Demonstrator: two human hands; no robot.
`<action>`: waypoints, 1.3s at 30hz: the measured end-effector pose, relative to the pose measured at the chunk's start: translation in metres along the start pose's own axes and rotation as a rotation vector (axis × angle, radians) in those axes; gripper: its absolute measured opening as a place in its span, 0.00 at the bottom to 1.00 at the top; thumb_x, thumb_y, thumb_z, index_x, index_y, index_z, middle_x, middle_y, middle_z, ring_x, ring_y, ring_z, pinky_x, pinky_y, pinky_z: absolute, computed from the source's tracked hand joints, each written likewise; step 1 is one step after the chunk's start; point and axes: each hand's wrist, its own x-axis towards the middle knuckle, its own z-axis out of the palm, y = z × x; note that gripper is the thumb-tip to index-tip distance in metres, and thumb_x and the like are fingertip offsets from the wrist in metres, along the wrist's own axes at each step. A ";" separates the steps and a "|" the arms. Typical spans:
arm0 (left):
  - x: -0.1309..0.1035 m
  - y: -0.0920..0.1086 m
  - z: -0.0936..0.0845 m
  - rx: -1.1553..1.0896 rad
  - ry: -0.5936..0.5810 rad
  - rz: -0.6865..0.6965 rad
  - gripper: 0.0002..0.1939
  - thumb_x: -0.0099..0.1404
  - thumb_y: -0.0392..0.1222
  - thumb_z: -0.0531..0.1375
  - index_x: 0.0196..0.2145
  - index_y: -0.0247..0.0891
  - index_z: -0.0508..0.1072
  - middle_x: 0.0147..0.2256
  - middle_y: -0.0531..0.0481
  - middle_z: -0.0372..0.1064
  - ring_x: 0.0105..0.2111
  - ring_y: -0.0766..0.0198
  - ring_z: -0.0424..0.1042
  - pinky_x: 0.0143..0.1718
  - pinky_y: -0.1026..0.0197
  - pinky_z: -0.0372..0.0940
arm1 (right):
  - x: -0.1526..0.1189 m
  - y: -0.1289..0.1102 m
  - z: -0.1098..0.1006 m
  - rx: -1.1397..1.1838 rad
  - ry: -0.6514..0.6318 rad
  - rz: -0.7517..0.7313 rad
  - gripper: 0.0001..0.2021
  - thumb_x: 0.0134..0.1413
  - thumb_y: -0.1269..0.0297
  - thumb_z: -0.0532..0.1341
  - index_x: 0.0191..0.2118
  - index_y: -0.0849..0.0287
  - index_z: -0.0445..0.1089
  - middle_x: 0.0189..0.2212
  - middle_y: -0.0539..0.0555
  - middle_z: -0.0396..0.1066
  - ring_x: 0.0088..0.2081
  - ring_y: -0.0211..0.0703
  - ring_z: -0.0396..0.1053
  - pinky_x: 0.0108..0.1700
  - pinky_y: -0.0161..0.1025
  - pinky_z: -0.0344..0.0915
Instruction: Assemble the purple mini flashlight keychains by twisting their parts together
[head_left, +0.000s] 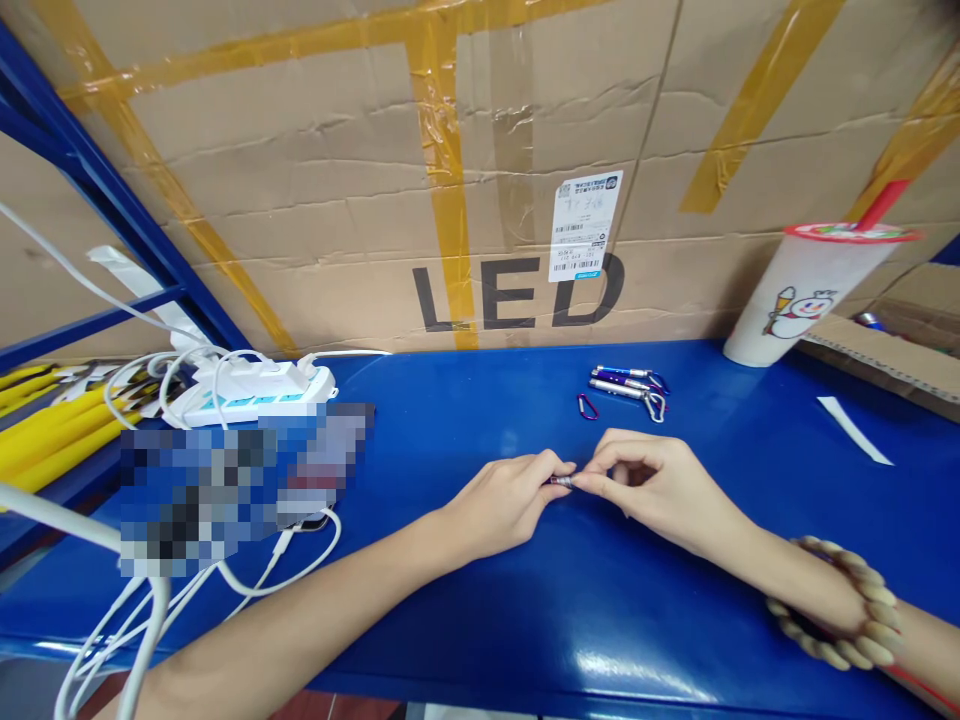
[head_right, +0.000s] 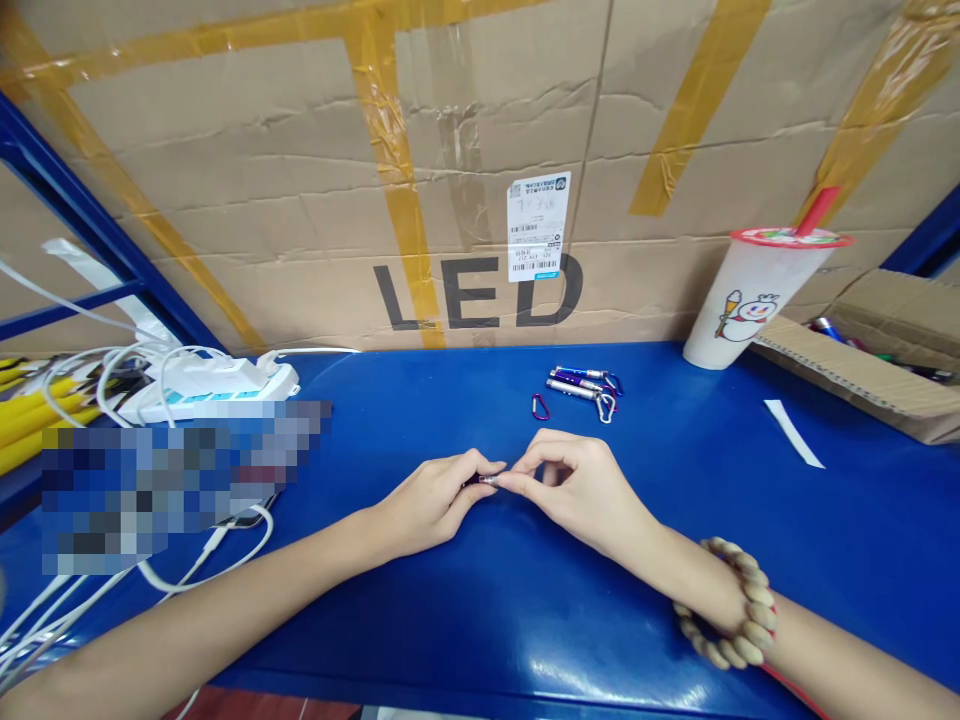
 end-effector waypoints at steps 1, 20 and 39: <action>0.000 0.001 0.000 0.001 0.005 -0.004 0.06 0.67 0.38 0.47 0.40 0.36 0.61 0.43 0.47 0.68 0.42 0.65 0.69 0.42 0.64 0.63 | 0.000 0.001 0.001 0.022 -0.017 0.040 0.15 0.48 0.54 0.60 0.22 0.61 0.70 0.20 0.51 0.65 0.18 0.31 0.58 0.20 0.31 0.55; 0.001 0.006 0.000 0.185 0.075 -0.063 0.11 0.67 0.36 0.44 0.44 0.37 0.61 0.38 0.50 0.68 0.37 0.65 0.68 0.38 0.64 0.62 | 0.001 0.011 -0.008 -0.191 0.191 -0.371 0.08 0.51 0.60 0.60 0.34 0.54 0.74 0.30 0.54 0.68 0.24 0.34 0.64 0.25 0.32 0.64; -0.003 0.003 -0.003 0.103 0.018 0.014 0.11 0.68 0.36 0.44 0.45 0.37 0.61 0.35 0.53 0.69 0.34 0.69 0.68 0.33 0.69 0.59 | 0.004 0.002 -0.010 -0.177 0.151 -0.406 0.06 0.48 0.61 0.62 0.27 0.55 0.75 0.26 0.53 0.68 0.22 0.34 0.65 0.22 0.31 0.63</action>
